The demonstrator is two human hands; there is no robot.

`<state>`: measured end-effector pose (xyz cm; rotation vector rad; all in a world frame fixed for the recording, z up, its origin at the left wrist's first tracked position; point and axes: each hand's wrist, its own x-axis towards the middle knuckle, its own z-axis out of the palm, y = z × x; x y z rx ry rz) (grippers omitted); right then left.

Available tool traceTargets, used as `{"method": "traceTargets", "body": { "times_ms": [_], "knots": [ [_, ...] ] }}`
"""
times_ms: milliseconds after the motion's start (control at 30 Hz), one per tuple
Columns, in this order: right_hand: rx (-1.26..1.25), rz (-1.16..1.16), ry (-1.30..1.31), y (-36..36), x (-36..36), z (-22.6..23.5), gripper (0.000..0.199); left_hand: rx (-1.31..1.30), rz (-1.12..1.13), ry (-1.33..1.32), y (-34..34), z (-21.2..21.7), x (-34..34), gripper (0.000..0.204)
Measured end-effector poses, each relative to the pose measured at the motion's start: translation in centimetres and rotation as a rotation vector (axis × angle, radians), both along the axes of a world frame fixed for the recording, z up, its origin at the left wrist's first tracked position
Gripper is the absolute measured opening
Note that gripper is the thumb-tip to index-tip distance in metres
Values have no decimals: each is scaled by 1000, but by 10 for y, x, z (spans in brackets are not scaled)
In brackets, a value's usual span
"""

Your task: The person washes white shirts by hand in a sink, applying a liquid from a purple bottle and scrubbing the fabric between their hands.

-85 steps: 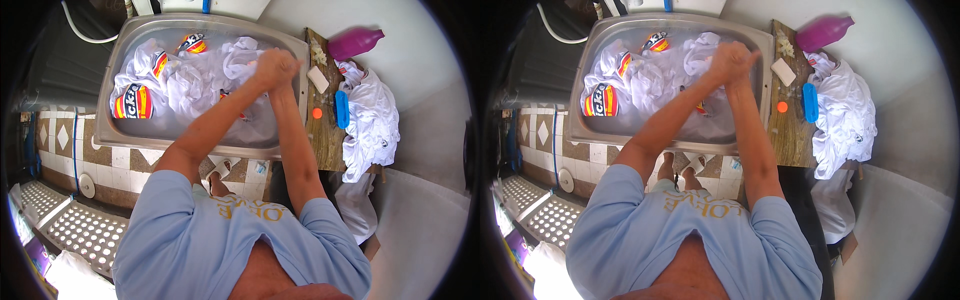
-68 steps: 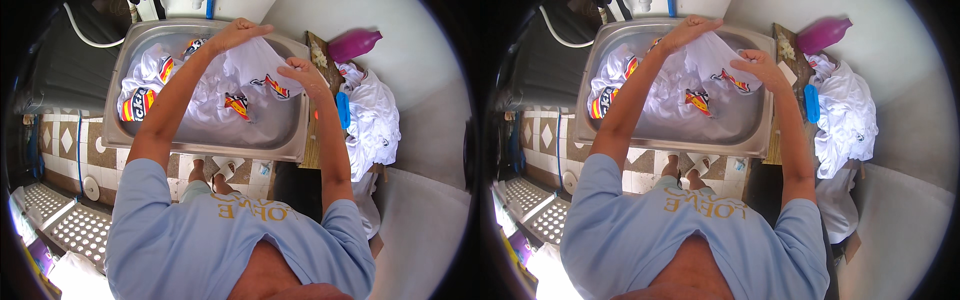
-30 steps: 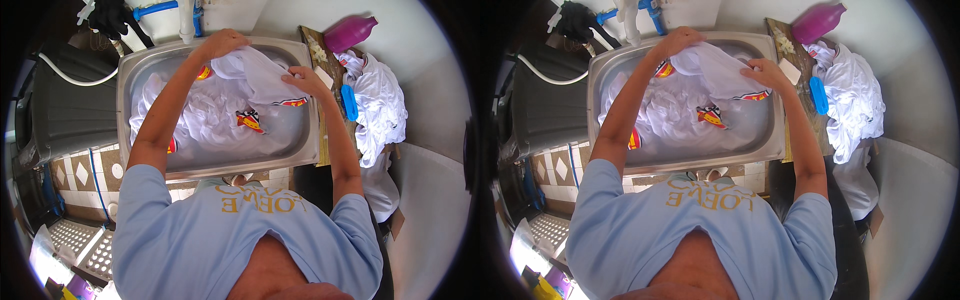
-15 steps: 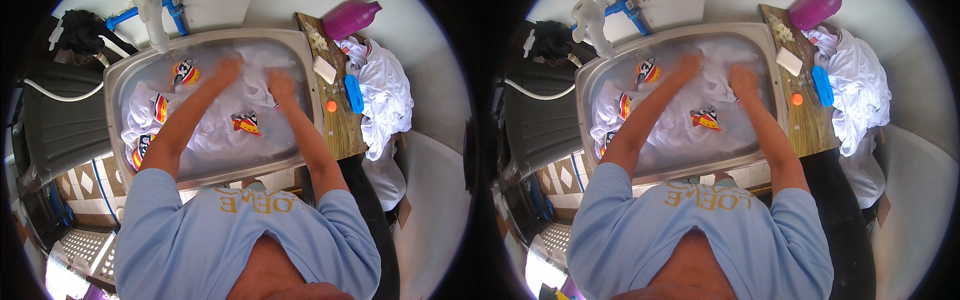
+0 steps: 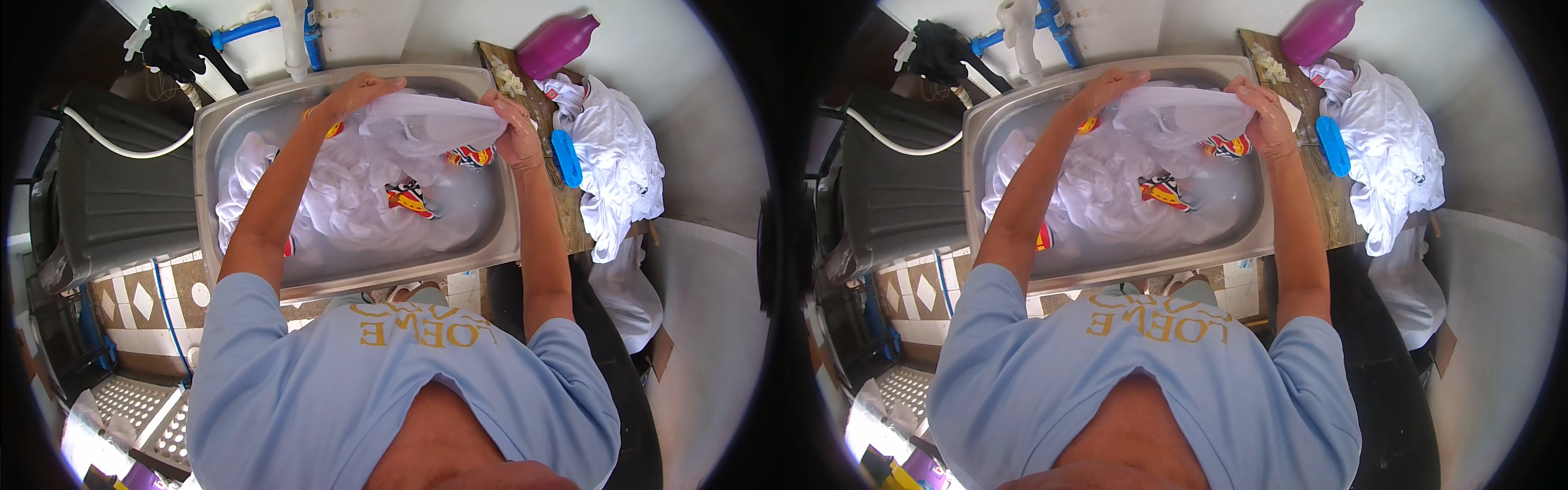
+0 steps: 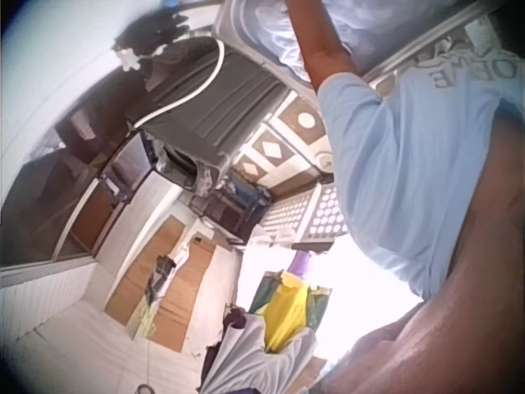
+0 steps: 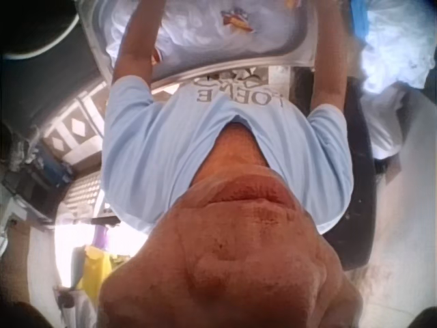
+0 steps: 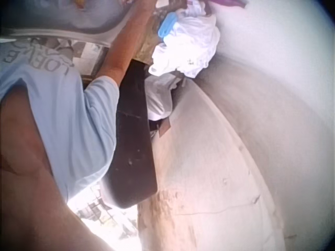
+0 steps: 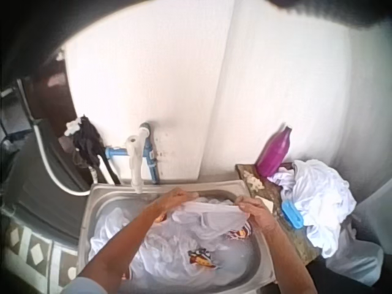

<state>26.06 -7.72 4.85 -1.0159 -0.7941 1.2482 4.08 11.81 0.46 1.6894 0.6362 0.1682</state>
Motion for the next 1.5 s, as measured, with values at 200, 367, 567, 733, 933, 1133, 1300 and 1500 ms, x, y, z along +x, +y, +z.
{"method": "traceTargets", "body": {
  "times_ms": [200,367,567,733,933,1133,1300,1500],
  "knots": [
    [-206,-387,566,33,-37,-72,35,-701,225,-783,-71,2,51,45],
    [283,-217,-109,26,-36,-118,32,411,261,-721,-141,-22,101,35],
    [-369,-544,396,66,-78,-82,29,470,621,-438,-69,-57,106,36],
    [-43,-221,680,51,-47,-103,26,654,647,-581,-84,-56,113,35],
    [-531,-62,275,40,-52,-12,23,214,654,-355,-47,-22,65,44],
    [-118,354,-238,12,22,30,26,-252,182,-450,-60,28,46,63],
    [229,463,327,8,43,17,14,-250,371,-494,-58,-34,56,51],
    [-229,-36,124,24,39,-61,24,-266,286,-1097,-112,21,112,33]
  ]
}}
